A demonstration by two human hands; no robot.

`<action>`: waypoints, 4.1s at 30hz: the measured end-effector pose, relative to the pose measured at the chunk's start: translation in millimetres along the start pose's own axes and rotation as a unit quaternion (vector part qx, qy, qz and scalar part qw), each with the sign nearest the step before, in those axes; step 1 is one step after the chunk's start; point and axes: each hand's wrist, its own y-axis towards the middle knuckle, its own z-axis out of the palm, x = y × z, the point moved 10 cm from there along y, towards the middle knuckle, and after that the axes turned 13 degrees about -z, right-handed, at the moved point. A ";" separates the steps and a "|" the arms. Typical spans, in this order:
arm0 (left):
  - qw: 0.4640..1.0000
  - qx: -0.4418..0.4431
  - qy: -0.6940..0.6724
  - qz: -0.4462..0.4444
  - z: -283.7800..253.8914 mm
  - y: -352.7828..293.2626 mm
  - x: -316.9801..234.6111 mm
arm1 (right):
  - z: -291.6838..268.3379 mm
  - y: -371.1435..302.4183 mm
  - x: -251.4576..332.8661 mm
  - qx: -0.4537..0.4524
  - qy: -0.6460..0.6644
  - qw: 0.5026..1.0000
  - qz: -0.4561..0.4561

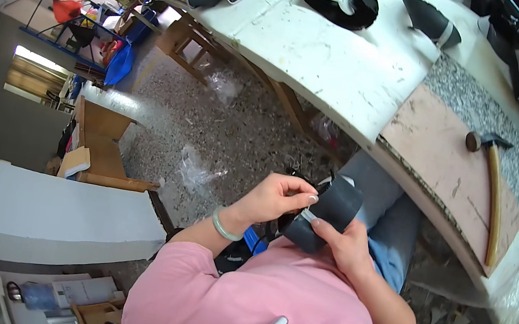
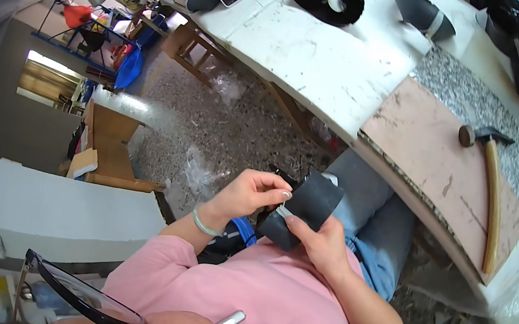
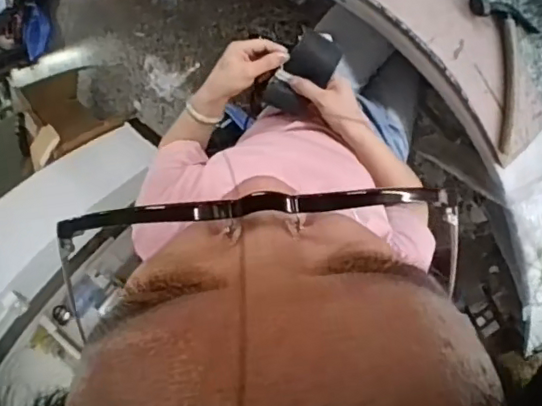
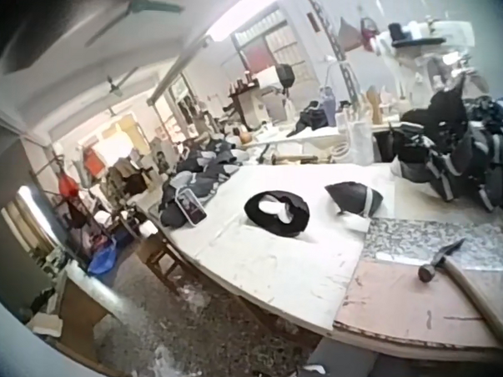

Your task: The person attaches tape along the edges of shoe components by hand and pounds the seams flat with a hammer.

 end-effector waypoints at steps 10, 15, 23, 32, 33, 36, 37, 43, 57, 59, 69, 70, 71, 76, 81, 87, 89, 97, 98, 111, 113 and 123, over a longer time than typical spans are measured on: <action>0.927 -0.099 0.314 0.179 -16.5 -24.9 -37.4 | 22.9 -4.5 89.9 0.217 -0.340 0.891 -0.207; 0.881 0.092 0.391 0.251 41.6 -58.5 -70.6 | 52.7 -4.2 118.0 0.205 -0.447 0.769 -0.409; 0.869 0.186 0.412 0.202 50.5 -61.2 -78.0 | 51.3 -11.4 105.2 0.276 -0.482 0.782 -0.283; 0.875 0.263 0.384 0.131 71.0 -54.3 -61.9 | 30.6 -25.2 90.2 0.283 -0.423 0.835 -0.209; 0.875 0.265 0.383 0.129 72.5 -52.8 -60.6 | 29.6 -25.7 90.7 0.282 -0.422 0.836 -0.207; 0.887 0.268 0.357 0.115 78.9 -44.2 -57.7 | 20.7 -25.7 87.6 0.279 -0.407 0.851 -0.178; 0.888 0.258 0.361 0.122 77.7 -39.8 -60.8 | 17.9 -20.7 89.1 0.274 -0.409 0.851 -0.182; 0.922 0.256 0.289 -0.021 70.9 -12.1 -45.4 | -15.1 -9.3 85.1 0.225 -0.358 0.904 -0.060; 0.919 0.241 0.301 -0.088 77.7 -3.3 -42.5 | -49.2 -21.0 49.9 0.191 -0.180 0.957 0.122; 0.909 0.248 0.322 -0.089 82.1 -3.3 -44.6 | -51.2 -18.4 48.3 0.178 -0.162 0.960 0.145; 0.898 0.263 0.344 -0.077 88.5 0.5 -49.3 | -49.1 -16.6 33.5 0.182 -0.095 0.966 0.159; 0.900 0.262 0.340 -0.074 89.3 -0.2 -50.2 | -48.7 -18.5 32.1 0.188 -0.085 0.962 0.178; 0.902 0.262 0.335 -0.070 90.2 -0.9 -51.2 | -48.1 -20.9 30.3 0.195 -0.075 0.958 0.198; 0.904 0.264 0.332 -0.063 94.5 -4.5 -54.1 | -46.4 -20.9 34.6 0.210 -0.103 0.956 0.178; 0.907 0.268 0.319 -0.060 93.9 -2.5 -55.3 | -39.7 -18.8 48.7 0.234 -0.156 0.953 0.109; 0.916 0.291 0.262 -0.088 90.8 -4.5 -56.3 | -28.6 -18.4 65.7 0.272 -0.218 0.937 0.030; 0.909 0.274 0.305 -0.079 89.0 -6.6 -57.8 | -28.3 -17.8 65.7 0.266 -0.201 0.941 0.065; 0.884 0.280 0.364 0.087 106.1 -18.6 -70.2 | -24.3 -20.5 52.4 0.304 -0.188 0.930 0.090; 0.884 0.272 0.368 0.092 104.1 -18.2 -72.6 | -23.7 -22.3 54.5 0.292 -0.188 0.934 0.082; 0.865 0.246 0.411 0.151 97.6 -22.2 -88.2 | -5.3 -9.8 104.7 0.285 -0.388 0.874 -0.068; 0.868 0.255 0.403 0.140 100.9 -21.0 -89.6 | -2.0 -13.1 110.6 0.297 -0.421 0.850 -0.105; 0.862 0.277 0.404 0.133 134.0 4.8 -142.7 | -60.1 -10.9 134.5 0.197 -0.191 0.957 0.094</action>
